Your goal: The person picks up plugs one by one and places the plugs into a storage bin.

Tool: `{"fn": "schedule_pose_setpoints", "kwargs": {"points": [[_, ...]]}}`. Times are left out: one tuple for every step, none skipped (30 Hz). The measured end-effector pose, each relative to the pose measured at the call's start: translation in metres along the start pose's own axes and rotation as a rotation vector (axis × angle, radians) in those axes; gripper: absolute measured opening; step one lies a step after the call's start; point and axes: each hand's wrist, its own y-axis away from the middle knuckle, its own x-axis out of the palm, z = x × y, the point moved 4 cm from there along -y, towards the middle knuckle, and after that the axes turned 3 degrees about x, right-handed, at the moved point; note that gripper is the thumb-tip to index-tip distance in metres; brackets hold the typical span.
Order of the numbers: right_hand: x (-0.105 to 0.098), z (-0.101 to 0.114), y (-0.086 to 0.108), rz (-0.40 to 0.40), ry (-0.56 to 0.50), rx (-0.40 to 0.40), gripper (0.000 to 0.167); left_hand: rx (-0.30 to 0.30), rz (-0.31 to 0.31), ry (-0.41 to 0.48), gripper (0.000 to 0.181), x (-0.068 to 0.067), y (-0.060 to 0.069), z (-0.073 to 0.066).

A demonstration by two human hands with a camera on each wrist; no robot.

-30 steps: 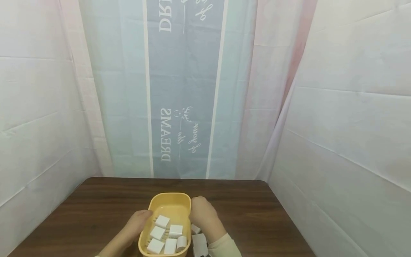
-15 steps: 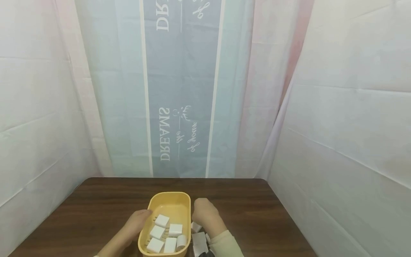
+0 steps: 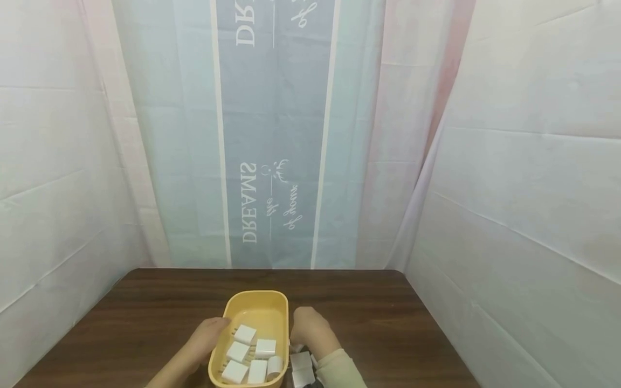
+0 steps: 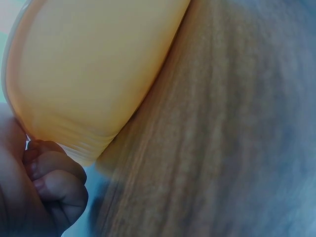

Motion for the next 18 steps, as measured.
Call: {"fn": "schedule_pose_setpoints", "kwargs": {"points": [[0.0009, 0.0003, -0.0003, 0.004, -0.001, 0.001, 0.015, 0.001, 0.004, 0.007, 0.044, -0.0001, -0.0002, 0.0003], [0.0014, 0.0009, -0.0001, 0.011, 0.001, 0.003, 0.015, 0.002, 0.006, 0.012, 0.044, -0.0005, 0.0000, 0.0003], [0.0016, 0.0013, -0.0001, 0.020, -0.002, 0.009, 0.015, 0.003, 0.007, 0.012, 0.044, -0.0010, 0.0002, 0.0001], [0.0018, 0.0018, -0.0002, 0.027, -0.005, 0.015, 0.015, 0.001, 0.009, 0.007, 0.044, -0.0016, 0.0001, 0.0000], [0.0017, 0.0023, -0.0002, 0.033, -0.006, 0.020, 0.015, 0.000, 0.010, 0.004, 0.044, -0.0020, -0.0001, -0.0002], [0.0016, 0.0026, -0.0006, 0.038, -0.006, 0.023, 0.015, 0.000, 0.011, 0.002, 0.044, -0.0026, -0.0002, -0.0003], [0.0016, 0.0027, -0.0011, 0.041, -0.006, 0.027, 0.016, -0.001, 0.012, 0.001, 0.044, -0.0029, -0.0002, -0.0005], [0.0017, 0.0031, -0.0011, 0.044, -0.007, 0.030, 0.016, -0.001, 0.009, -0.004, 0.044, -0.0033, 0.0005, -0.0012], [0.0021, 0.0031, -0.0013, 0.047, -0.009, 0.033, 0.016, -0.001, 0.007, -0.010, 0.044, -0.0034, 0.0007, -0.0015], [0.0026, 0.0031, -0.0017, 0.049, -0.008, 0.036, 0.016, -0.001, 0.005, -0.013, 0.044, -0.0033, 0.0008, -0.0017], [0.0031, 0.0031, -0.0019, 0.050, -0.001, 0.036, 0.016, -0.001, 0.003, -0.013, 0.044, -0.0032, 0.0009, -0.0017], [0.0037, 0.0030, -0.0023, 0.049, 0.009, 0.034, 0.016, -0.001, 0.001, -0.015, 0.044, -0.0030, 0.0011, -0.0017], [0.0039, 0.0029, -0.0024, 0.046, 0.018, 0.031, 0.017, -0.002, -0.002, -0.017, 0.043, -0.0027, 0.0011, -0.0018], [0.0044, 0.0026, -0.0025, 0.045, 0.026, 0.029, 0.017, -0.003, -0.004, -0.020, 0.043, -0.0023, 0.0010, -0.0018], [0.0047, 0.0023, -0.0026, 0.044, 0.033, 0.027, 0.018, -0.003, -0.006, -0.021, 0.043, -0.0020, 0.0008, -0.0017], [0.0047, 0.0021, -0.0026, 0.043, 0.035, 0.027, 0.018, -0.005, -0.006, -0.021, 0.043, -0.0016, 0.0005, -0.0017], [0.0049, 0.0020, -0.0024, 0.042, 0.036, 0.026, 0.019, -0.005, -0.007, -0.021, 0.042, -0.0013, 0.0003, -0.0016], [0.0052, 0.0019, -0.0023, 0.041, 0.033, 0.025, 0.019, -0.004, -0.010, -0.022, 0.042, -0.0012, 0.0003, -0.0018]]}}
